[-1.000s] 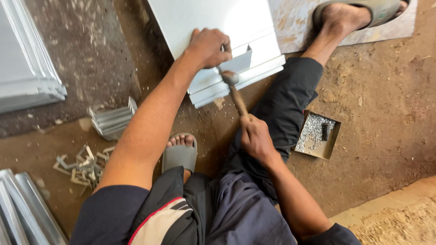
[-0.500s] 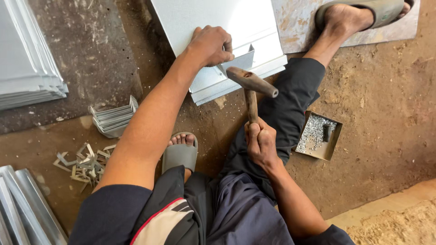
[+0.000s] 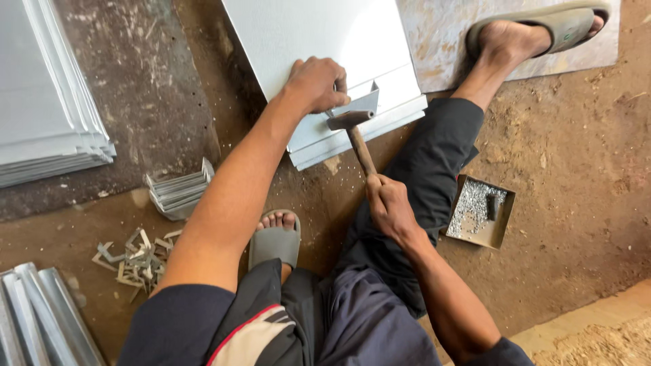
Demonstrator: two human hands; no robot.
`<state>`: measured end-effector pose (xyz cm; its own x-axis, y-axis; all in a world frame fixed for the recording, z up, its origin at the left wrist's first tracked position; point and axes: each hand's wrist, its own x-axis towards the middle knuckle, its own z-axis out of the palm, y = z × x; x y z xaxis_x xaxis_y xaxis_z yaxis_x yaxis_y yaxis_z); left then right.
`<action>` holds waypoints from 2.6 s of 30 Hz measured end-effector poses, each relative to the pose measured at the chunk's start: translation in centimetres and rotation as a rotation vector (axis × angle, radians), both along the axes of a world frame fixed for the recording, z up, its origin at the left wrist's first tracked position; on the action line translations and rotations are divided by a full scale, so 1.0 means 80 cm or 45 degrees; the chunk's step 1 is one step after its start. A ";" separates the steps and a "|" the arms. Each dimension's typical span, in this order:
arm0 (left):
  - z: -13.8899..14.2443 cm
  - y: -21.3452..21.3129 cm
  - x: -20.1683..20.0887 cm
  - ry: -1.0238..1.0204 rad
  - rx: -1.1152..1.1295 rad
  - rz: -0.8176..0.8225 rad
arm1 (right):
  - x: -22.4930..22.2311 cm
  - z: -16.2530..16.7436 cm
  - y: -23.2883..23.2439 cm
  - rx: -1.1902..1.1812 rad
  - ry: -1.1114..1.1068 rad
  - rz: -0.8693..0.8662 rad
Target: The person sits on the workshop floor and hammers small metal bracket pieces onto the edge of sheet metal panels, taking fasteners from a metal tray. Finished panels are stacked with other completed panels beside them.
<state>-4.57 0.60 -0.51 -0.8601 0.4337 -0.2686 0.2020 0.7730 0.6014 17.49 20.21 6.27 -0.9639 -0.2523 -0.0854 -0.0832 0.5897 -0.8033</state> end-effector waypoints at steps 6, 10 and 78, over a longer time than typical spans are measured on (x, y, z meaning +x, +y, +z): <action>0.003 -0.002 0.004 -0.045 0.043 0.009 | -0.001 0.010 -0.011 -0.253 0.353 -0.004; 0.004 0.003 0.004 -0.080 -0.001 0.078 | 0.003 0.013 -0.008 -0.064 0.012 -0.072; 0.002 -0.010 0.205 0.976 0.098 0.152 | 0.029 -0.071 0.132 -0.817 -0.247 -0.780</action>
<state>11.84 -0.20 -0.34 -0.8355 0.3199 0.4467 0.5011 0.7772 0.3807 19.83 30.78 0.56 -0.9283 0.2446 -0.2802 0.2687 -0.0797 -0.9599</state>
